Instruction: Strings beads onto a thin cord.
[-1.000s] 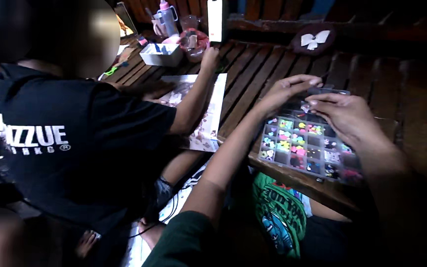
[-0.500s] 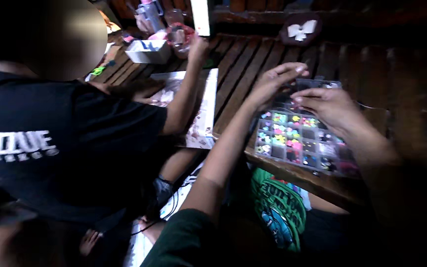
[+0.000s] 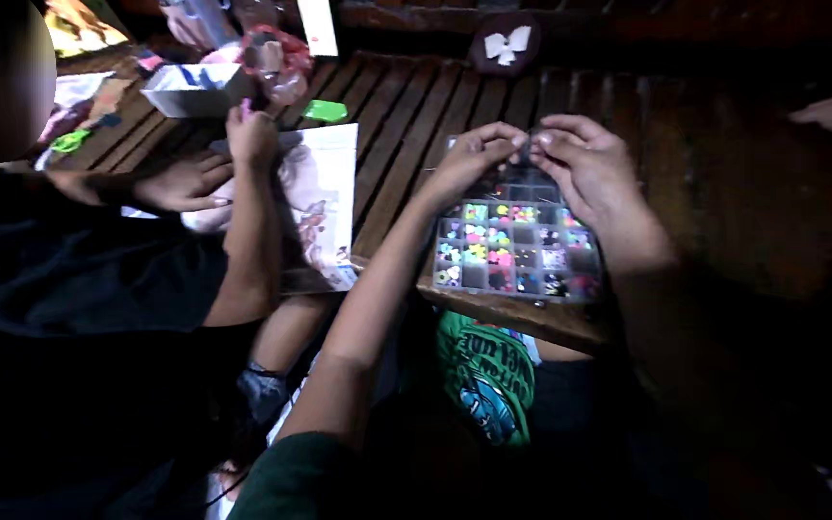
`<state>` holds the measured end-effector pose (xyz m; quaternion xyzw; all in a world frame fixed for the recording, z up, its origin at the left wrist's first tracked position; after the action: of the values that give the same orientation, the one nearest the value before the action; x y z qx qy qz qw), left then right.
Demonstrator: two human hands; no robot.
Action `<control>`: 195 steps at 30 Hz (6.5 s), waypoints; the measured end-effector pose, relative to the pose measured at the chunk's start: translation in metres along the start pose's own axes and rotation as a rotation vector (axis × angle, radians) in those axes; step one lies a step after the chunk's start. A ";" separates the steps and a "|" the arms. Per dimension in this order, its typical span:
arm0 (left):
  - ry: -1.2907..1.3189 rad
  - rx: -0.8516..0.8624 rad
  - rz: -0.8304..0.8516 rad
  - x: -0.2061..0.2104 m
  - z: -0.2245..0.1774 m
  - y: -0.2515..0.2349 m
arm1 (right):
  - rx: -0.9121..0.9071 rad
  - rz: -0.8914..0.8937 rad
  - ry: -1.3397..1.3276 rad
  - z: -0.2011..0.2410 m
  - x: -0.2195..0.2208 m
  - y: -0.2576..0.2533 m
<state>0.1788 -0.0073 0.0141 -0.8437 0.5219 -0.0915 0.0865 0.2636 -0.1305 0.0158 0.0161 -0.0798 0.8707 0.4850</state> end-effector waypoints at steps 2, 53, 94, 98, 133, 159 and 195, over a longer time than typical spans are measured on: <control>-0.024 -0.002 0.013 0.000 0.003 -0.001 | 0.041 0.008 -0.056 -0.002 0.002 0.000; 0.096 -0.215 -0.072 -0.003 0.006 -0.001 | -0.736 0.046 0.689 0.028 0.011 0.007; 0.062 -0.114 0.011 -0.001 0.004 -0.001 | -0.417 0.068 0.685 0.015 -0.003 -0.003; 0.164 -0.169 -0.062 -0.004 0.001 0.000 | -0.688 0.020 0.666 0.029 0.000 0.006; 0.065 0.010 0.066 0.006 -0.009 0.003 | 0.122 0.121 -0.287 -0.012 0.008 -0.004; 0.077 0.011 0.066 0.007 -0.009 0.002 | 0.130 0.183 -0.313 -0.014 0.009 -0.003; 0.057 -0.003 0.080 0.009 -0.003 0.004 | -0.036 0.155 -0.098 0.004 0.005 -0.002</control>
<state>0.1788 -0.0169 0.0163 -0.8194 0.5574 -0.1114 0.0738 0.2626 -0.1256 0.0209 0.0440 -0.1201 0.9023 0.4117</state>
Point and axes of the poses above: each hand's wrist, its own y-axis away from the middle knuckle, its own x-axis out of the palm, z = x × y, the point moved 7 cm from there along -y, towards the middle knuckle, and after that the axes turned 11 degrees about -z, right-handed, at the moved point
